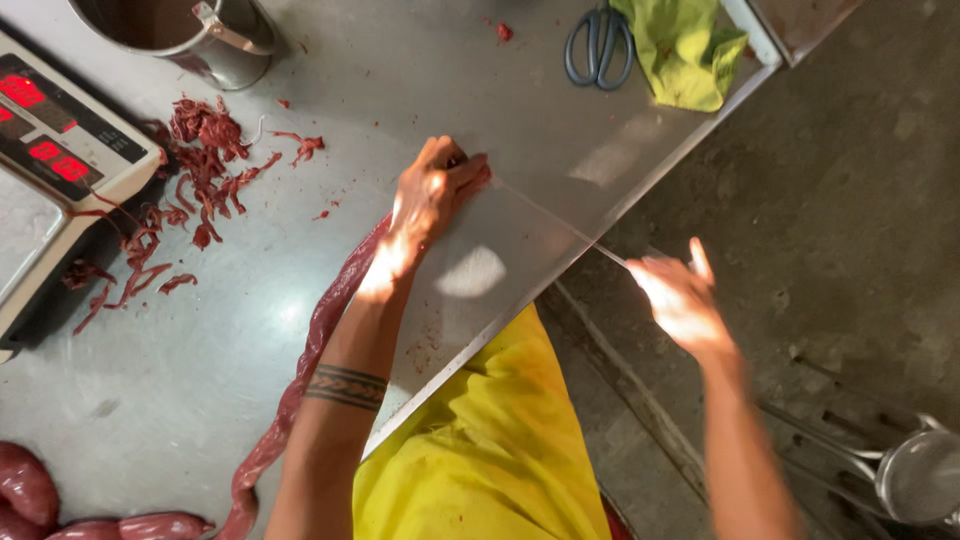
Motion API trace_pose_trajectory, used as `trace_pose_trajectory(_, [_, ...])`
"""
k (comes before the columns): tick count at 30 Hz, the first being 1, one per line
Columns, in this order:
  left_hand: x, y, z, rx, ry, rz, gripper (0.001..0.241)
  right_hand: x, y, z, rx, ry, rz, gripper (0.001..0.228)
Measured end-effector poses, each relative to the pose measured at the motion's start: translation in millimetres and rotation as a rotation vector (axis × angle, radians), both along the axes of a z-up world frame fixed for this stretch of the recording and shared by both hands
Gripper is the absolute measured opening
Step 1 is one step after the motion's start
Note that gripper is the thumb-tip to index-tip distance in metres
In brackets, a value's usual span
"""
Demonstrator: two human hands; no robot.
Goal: The person ties long casings filled with meat into individual sausage links using a thread, cutting the thread with shears.
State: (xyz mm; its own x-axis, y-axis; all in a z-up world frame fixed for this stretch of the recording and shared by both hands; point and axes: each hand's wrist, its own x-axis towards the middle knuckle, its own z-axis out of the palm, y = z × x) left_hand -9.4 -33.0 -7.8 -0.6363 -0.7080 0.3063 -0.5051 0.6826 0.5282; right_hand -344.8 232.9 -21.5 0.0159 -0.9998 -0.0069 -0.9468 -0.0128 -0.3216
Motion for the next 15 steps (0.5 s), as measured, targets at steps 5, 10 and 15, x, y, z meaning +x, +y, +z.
trace_pose_trajectory(5, [2, 17, -28, -0.22, -0.146, 0.02, 0.045, -148, 170, 30, 0.38, -0.914, -0.668, 0.023])
trace_pose_trajectory(10, [-1, 4, -22, -0.378, -0.143, 0.015, 0.097, -116, 91, 8, -0.499, -2.157, -0.573, 0.026])
trace_pose_trajectory(15, [23, 11, -5, 0.432, 0.012, 0.035, 0.082, -35, -151, 25, 0.24, -0.782, -0.67, 0.059])
